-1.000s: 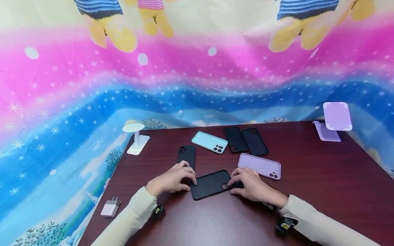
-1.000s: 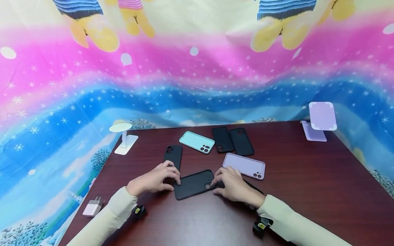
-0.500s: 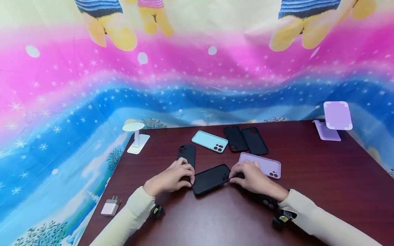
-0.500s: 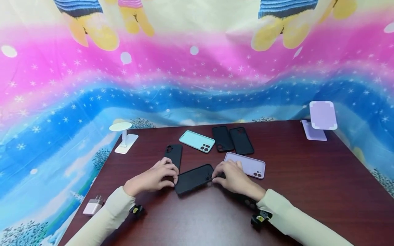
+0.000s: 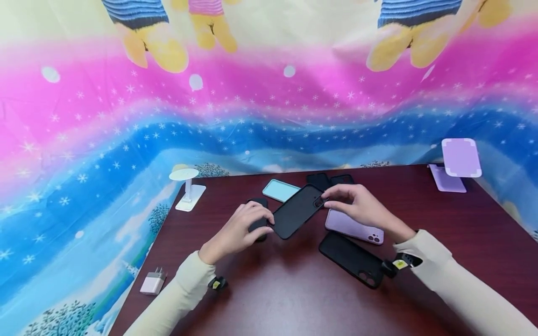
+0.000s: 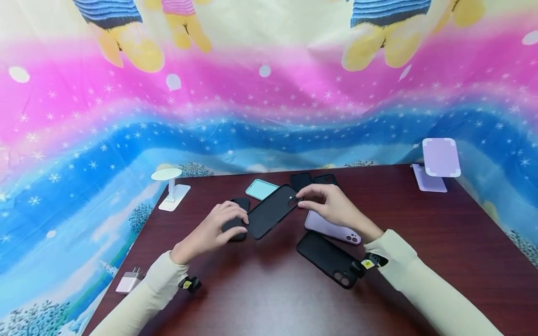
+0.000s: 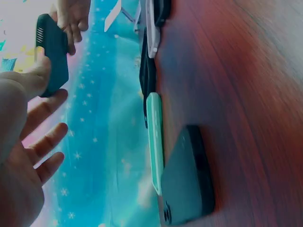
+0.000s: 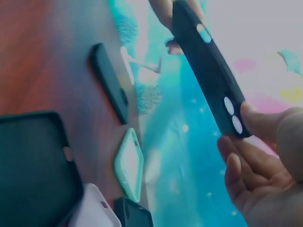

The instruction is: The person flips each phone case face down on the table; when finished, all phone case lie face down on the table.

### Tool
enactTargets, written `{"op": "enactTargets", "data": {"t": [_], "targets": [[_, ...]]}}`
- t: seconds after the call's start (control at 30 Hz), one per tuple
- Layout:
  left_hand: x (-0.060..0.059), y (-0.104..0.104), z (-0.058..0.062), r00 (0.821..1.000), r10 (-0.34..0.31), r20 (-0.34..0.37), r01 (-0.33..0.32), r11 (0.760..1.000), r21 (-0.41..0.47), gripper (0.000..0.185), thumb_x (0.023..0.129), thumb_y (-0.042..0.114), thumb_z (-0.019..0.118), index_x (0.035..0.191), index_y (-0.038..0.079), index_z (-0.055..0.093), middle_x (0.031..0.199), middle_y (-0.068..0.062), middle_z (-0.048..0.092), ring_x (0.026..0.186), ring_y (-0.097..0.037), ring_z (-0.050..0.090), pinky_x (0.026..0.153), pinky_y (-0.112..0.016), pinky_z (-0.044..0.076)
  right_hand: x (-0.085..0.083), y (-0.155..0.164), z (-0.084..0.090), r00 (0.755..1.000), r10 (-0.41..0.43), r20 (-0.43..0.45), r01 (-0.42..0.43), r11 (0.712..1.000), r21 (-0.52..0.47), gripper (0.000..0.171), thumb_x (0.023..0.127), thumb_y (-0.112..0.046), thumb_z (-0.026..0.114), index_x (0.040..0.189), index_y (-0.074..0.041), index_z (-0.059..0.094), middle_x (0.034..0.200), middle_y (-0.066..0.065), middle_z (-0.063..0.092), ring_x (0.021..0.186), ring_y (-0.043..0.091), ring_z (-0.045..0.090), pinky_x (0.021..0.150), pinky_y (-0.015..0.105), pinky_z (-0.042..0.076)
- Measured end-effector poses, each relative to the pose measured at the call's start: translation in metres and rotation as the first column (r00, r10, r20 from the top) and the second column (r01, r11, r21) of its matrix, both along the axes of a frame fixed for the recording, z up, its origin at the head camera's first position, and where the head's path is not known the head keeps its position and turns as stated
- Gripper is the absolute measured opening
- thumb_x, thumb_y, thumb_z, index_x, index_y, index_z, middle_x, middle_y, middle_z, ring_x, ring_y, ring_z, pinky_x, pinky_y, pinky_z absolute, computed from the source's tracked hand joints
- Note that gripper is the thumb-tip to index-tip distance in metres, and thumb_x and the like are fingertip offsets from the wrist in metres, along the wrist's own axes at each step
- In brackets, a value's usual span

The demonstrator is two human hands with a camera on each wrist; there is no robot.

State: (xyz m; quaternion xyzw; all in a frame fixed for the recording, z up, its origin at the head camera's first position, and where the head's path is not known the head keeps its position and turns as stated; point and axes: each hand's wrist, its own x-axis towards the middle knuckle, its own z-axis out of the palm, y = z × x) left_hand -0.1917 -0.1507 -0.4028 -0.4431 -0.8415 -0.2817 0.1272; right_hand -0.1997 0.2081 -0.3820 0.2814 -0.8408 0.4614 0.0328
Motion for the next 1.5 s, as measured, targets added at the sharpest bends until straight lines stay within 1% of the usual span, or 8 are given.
{"op": "enactTargets", "data": {"t": [0.2,0.33,0.47,0.73,0.97,1.17,1.3,1.5], "targets": [[-0.002,0.019,0.003,0.996,-0.076,-0.035,0.080,0.988,0.134,0.019,0.088,0.019,0.082,0.102,0.021,0.069,0.100,0.008,0.069,0.104,-0.011,0.058,0.095,-0.041,0.045,-0.013,0.011,0.009,0.992,0.026,0.123,-0.016,0.996,-0.085,0.037,0.101,-0.018,0.067,0.137,-0.014,0.063,0.122,0.013,0.073,0.098,0.008,0.074,0.076,0.029,0.060],[0.000,0.030,0.006,0.992,-0.118,-0.051,0.126,0.977,0.173,0.016,0.090,0.017,0.081,0.100,0.021,0.070,0.102,0.007,0.071,0.105,-0.010,0.062,0.097,-0.040,0.048,-0.022,0.017,0.008,0.984,0.051,0.169,-0.027,0.990,-0.139,0.045,0.103,-0.018,0.064,0.146,-0.010,0.056,0.131,0.013,0.071,0.114,0.005,0.070,0.087,0.028,0.059],[0.004,0.042,0.008,0.989,-0.134,-0.063,0.144,0.973,0.183,0.012,0.092,0.020,0.079,0.101,0.021,0.071,0.102,0.008,0.071,0.105,-0.009,0.063,0.099,-0.037,0.049,-0.030,0.023,0.006,0.977,0.072,0.202,-0.034,0.982,-0.186,0.046,0.104,-0.017,0.062,0.148,-0.007,0.053,0.132,0.005,0.070,0.115,0.005,0.071,0.090,0.024,0.057],[0.010,0.059,0.007,0.995,-0.096,-0.037,0.101,0.975,0.195,0.021,0.091,0.025,0.080,0.110,0.019,0.071,0.108,0.006,0.074,0.108,-0.009,0.064,0.100,-0.035,0.050,-0.044,0.028,0.003,0.957,0.144,0.253,-0.090,0.973,-0.212,0.047,0.106,-0.019,0.058,0.152,-0.008,0.050,0.135,0.003,0.068,0.115,0.010,0.072,0.096,0.026,0.055],[0.015,0.072,0.000,0.995,-0.092,-0.025,0.095,0.962,0.257,0.020,0.089,0.025,0.082,0.105,0.020,0.072,0.103,0.007,0.073,0.107,-0.008,0.065,0.100,-0.031,0.051,-0.053,0.028,-0.002,0.928,0.234,0.290,-0.151,0.948,-0.282,0.050,0.108,-0.018,0.055,0.155,-0.004,0.043,0.133,-0.005,0.069,0.116,0.010,0.071,0.097,0.029,0.056],[0.019,0.081,-0.002,0.990,-0.137,0.044,0.117,0.942,0.313,0.011,0.091,0.023,0.080,0.097,0.020,0.072,0.097,0.007,0.071,0.098,-0.004,0.065,0.094,-0.024,0.054,-0.057,0.030,-0.013,0.904,0.290,0.315,-0.175,0.922,-0.347,0.050,0.109,-0.015,0.052,0.156,-0.004,0.040,0.138,-0.010,0.065,0.121,0.008,0.068,0.096,0.025,0.055],[0.021,0.082,-0.003,0.986,-0.142,0.088,0.108,0.942,0.318,0.008,0.092,0.024,0.079,0.094,0.020,0.072,0.095,0.008,0.070,0.093,-0.006,0.066,0.088,-0.026,0.056,-0.060,0.030,-0.019,0.897,0.316,0.310,-0.195,0.911,-0.364,0.050,0.109,-0.013,0.050,0.157,-0.004,0.039,0.141,-0.009,0.064,0.124,0.008,0.067,0.098,0.025,0.055],[0.022,0.083,-0.004,0.984,-0.136,0.113,0.096,0.948,0.302,0.007,0.093,0.026,0.078,0.094,0.022,0.073,0.092,0.008,0.071,0.086,-0.003,0.064,0.077,-0.030,0.057,-0.062,0.030,-0.023,0.899,0.302,0.318,-0.189,0.920,-0.343,0.051,0.109,-0.015,0.051,0.158,-0.006,0.038,0.141,-0.010,0.063,0.123,0.007,0.066,0.099,0.025,0.054]]}}
